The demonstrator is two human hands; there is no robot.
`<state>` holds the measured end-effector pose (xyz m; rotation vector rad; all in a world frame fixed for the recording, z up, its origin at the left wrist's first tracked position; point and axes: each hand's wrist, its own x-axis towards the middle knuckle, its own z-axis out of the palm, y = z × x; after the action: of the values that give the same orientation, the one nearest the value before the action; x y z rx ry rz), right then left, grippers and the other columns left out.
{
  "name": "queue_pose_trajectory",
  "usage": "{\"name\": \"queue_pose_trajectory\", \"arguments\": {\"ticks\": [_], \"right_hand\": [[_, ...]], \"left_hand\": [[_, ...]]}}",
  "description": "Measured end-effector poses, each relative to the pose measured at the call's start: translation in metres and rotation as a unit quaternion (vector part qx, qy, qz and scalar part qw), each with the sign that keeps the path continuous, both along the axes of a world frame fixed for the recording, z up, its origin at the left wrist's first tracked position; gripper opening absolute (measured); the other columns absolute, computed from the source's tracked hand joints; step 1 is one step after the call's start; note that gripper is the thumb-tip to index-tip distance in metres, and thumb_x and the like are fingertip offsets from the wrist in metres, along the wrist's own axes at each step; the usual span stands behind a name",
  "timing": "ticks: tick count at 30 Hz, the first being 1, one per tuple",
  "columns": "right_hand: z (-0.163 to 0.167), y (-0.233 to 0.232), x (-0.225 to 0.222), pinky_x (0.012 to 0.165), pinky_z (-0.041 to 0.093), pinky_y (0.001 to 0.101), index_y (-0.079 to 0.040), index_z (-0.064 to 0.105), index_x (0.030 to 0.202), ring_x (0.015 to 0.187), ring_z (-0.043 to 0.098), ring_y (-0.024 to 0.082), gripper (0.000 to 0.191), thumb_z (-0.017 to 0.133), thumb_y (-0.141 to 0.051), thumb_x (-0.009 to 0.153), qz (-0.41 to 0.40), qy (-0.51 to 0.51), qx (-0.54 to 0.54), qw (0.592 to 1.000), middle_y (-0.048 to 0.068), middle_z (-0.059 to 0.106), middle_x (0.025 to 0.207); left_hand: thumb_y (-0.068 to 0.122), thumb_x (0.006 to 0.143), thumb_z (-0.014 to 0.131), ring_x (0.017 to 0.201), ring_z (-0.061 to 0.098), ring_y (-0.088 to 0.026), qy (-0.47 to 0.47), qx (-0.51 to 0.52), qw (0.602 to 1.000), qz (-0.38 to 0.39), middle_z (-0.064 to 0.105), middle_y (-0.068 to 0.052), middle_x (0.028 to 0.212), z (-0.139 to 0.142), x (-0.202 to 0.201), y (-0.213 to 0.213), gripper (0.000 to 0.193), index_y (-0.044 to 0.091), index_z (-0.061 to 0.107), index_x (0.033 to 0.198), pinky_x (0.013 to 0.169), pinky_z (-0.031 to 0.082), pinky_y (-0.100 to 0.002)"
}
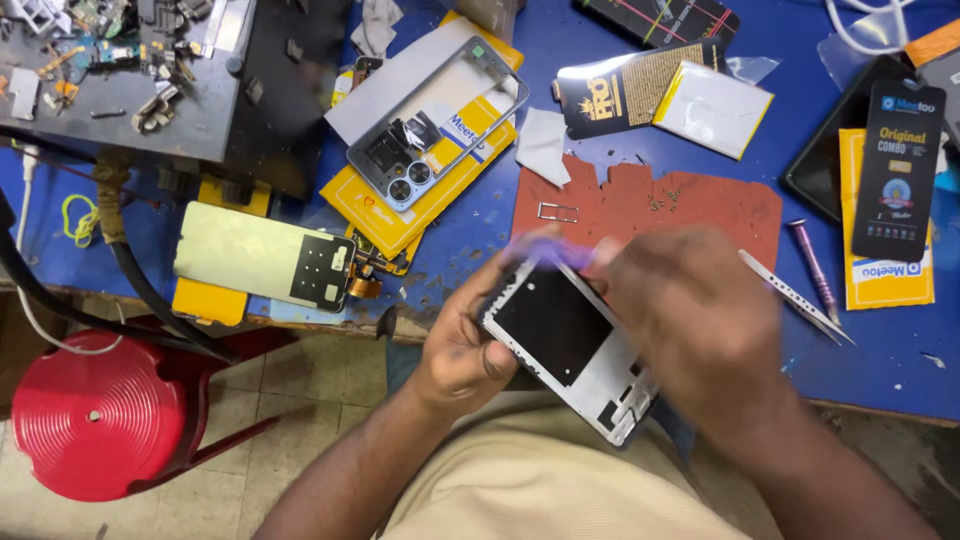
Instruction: The person works at a repair bench on a disassembled smartphone, peeling adhesive and flex cables from the old screen assembly, separating the frame, and fitting a new replacement screen with battery into the phone body. They press the new display into place and hold up the assembled phone with its branded screen protector.
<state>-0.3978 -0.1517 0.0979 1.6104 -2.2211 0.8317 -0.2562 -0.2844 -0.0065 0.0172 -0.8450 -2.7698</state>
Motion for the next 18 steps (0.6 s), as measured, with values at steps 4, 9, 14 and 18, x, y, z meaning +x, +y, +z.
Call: {"name": "queue_pose_trajectory", "arguments": {"ticks": [4, 9, 14, 18], "right_hand": [[-0.005, 0.007, -0.004, 0.073, 0.052, 0.0353, -0.003, 0.072, 0.101, 0.085, 0.067, 0.024, 0.016, 0.085, 0.002, 0.094, -0.074, -0.040, 0.000, 0.996, 0.010, 0.067, 0.102], [-0.026, 0.010, 0.007, 0.075, 0.054, 0.0368, -0.002, 0.071, 0.102, 0.089, 0.067, 0.025, 0.018, 0.082, 0.003, 0.088, -0.032, -0.082, -0.017, 0.996, 0.010, 0.068, 0.101], [-0.043, 0.024, -0.005, 0.075, 0.053, 0.0372, -0.001, 0.071, 0.098, 0.087, 0.066, 0.026, 0.017, 0.083, 0.003, 0.087, -0.040, -0.088, -0.004, 0.995, 0.011, 0.067, 0.098], [-0.040, 0.045, -0.016, 0.078, 0.054, 0.0365, -0.001, 0.072, 0.100, 0.091, 0.068, 0.025, 0.018, 0.081, 0.005, 0.085, -0.078, -0.092, 0.036, 0.992, 0.012, 0.069, 0.100]], "left_hand": [[0.037, 0.082, 0.092, 0.145, 0.053, -0.034, 0.024, -0.007, 1.000, 0.015, 0.049, -0.018, 0.153, 0.001, -0.001, -0.002, 0.110, -0.002, 0.028, 0.163, 0.126, 0.042, -0.050], [0.035, 0.083, 0.092, 0.145, 0.049, -0.032, 0.032, -0.035, 0.997, 0.057, 0.047, -0.018, 0.158, 0.007, -0.004, -0.003, 0.109, 0.002, 0.027, 0.163, 0.125, 0.040, -0.047], [0.026, 0.082, 0.094, 0.146, 0.046, -0.039, 0.042, -0.030, 0.991, 0.127, 0.049, -0.017, 0.155, 0.010, -0.002, -0.013, 0.105, 0.004, 0.030, 0.161, 0.124, 0.041, -0.054], [0.022, 0.083, 0.093, 0.148, 0.043, -0.042, 0.052, -0.043, 0.984, 0.166, 0.050, -0.016, 0.151, 0.009, 0.007, -0.030, 0.103, 0.005, 0.030, 0.162, 0.126, 0.039, -0.056]]}}
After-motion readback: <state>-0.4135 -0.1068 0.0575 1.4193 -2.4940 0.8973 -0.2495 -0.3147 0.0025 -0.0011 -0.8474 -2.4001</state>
